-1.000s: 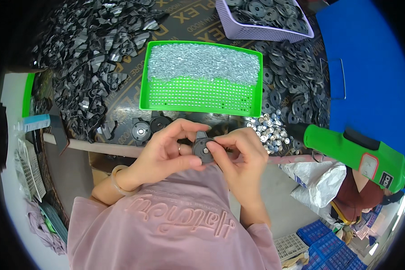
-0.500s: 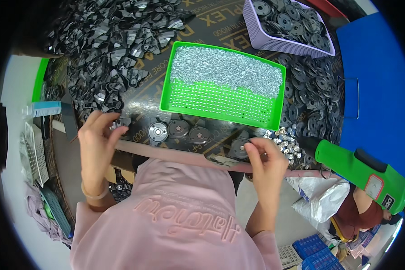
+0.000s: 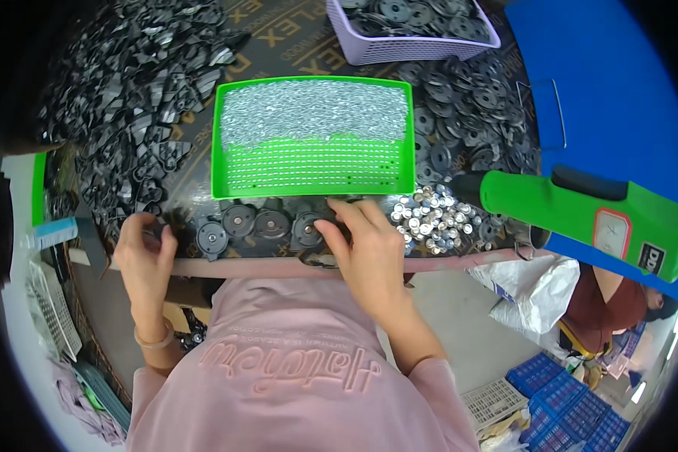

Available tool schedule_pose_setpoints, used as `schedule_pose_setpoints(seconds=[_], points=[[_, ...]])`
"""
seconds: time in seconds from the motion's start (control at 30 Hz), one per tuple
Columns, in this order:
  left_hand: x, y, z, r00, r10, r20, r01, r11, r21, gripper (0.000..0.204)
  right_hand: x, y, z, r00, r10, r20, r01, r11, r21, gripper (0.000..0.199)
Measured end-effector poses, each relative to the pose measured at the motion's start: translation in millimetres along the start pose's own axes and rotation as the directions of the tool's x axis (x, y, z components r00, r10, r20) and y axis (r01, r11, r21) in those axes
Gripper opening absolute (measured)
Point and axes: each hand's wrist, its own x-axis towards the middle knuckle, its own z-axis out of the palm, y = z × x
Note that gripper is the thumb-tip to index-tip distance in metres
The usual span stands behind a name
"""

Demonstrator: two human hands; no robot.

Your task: The person is assembling small mechanical components by placing tiny metal pieces into a circular frame and securing them with an electric screwdriver.

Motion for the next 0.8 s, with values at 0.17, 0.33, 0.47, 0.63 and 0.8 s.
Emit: schedule_pose_setpoints(seconds=[0.17,0.33,0.47,0.63,0.8], points=[[9.7,-0.4,-10.3,0.991,-0.126,-0.038,0.108,0.945,-0.307,0.035,-11.7,24.2,-38.0,0.974,0.016,-0.225,-0.056,0.983,-0.173,0.009],[22.7,19.7,-12.2,0.993,0.045,0.111,0.053,0.673,-0.738,0.041,-13.4,44.4,-52.3,0.972,0.025,-0.234,-0.091,0.957,-0.274,0.010],[22.1,44.9,0.0,0.950,0.091,0.299,0.236,0.415,-0.879,0.047,-13.9,42.3,-42.7,0.974,-0.012,-0.226,-0.064,0.944,-0.323,0.013],[22.5,73.9,10.5,0.904,0.236,0.356,0.307,0.219,-0.926,0.068,-12.6,46.3,-30.8,0.958,-0.080,-0.275,-0.040,0.913,-0.407,0.013],[22.1,90.0,14.4,0.830,0.321,0.457,0.442,0.123,-0.889,0.080,-12.6,42.0,-29.6,0.960,-0.102,-0.263,-0.027,0.895,-0.446,0.013]])
